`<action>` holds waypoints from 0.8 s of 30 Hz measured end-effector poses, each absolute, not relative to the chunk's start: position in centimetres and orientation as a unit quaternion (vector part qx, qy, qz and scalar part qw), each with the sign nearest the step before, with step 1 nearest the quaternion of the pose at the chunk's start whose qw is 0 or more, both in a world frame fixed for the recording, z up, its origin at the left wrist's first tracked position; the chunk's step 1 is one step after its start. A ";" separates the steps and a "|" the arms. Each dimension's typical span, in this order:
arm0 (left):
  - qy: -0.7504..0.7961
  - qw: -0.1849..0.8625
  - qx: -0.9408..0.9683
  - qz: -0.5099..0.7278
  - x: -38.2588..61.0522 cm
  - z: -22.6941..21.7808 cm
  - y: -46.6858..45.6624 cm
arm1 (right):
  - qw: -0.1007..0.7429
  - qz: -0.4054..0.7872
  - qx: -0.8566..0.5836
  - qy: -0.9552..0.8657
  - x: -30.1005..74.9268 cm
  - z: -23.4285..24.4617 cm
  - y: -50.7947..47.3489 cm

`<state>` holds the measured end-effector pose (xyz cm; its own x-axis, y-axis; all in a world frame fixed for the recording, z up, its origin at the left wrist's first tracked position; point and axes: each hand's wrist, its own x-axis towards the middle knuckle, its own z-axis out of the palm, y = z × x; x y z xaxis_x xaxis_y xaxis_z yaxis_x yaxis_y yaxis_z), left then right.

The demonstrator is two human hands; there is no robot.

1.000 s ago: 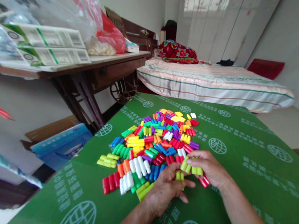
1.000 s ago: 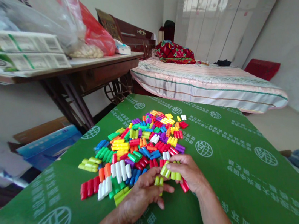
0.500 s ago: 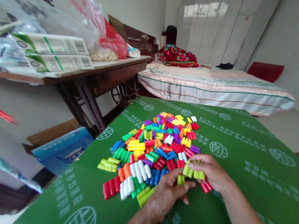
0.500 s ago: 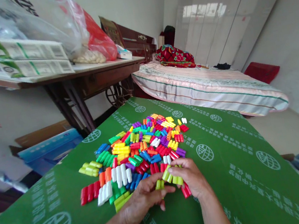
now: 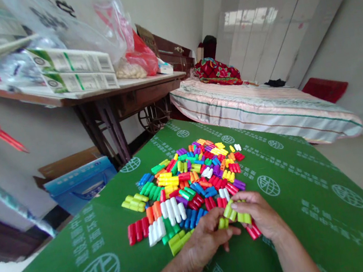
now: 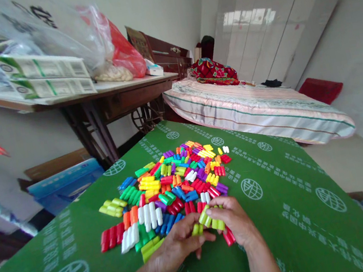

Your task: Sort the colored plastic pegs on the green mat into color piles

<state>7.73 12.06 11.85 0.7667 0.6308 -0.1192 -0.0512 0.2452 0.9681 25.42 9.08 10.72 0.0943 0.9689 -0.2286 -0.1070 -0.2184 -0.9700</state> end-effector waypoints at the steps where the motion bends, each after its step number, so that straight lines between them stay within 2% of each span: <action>1: 0.255 0.746 0.572 0.226 7.7 11.9 12.0 | 0.486 0.551 -0.555 -0.392 25.4 10.8 9.0; 24: 0.280 0.708 0.627 0.164 7.4 12.0 12.2 | 0.480 0.571 -0.540 -0.389 25.3 11.2 8.8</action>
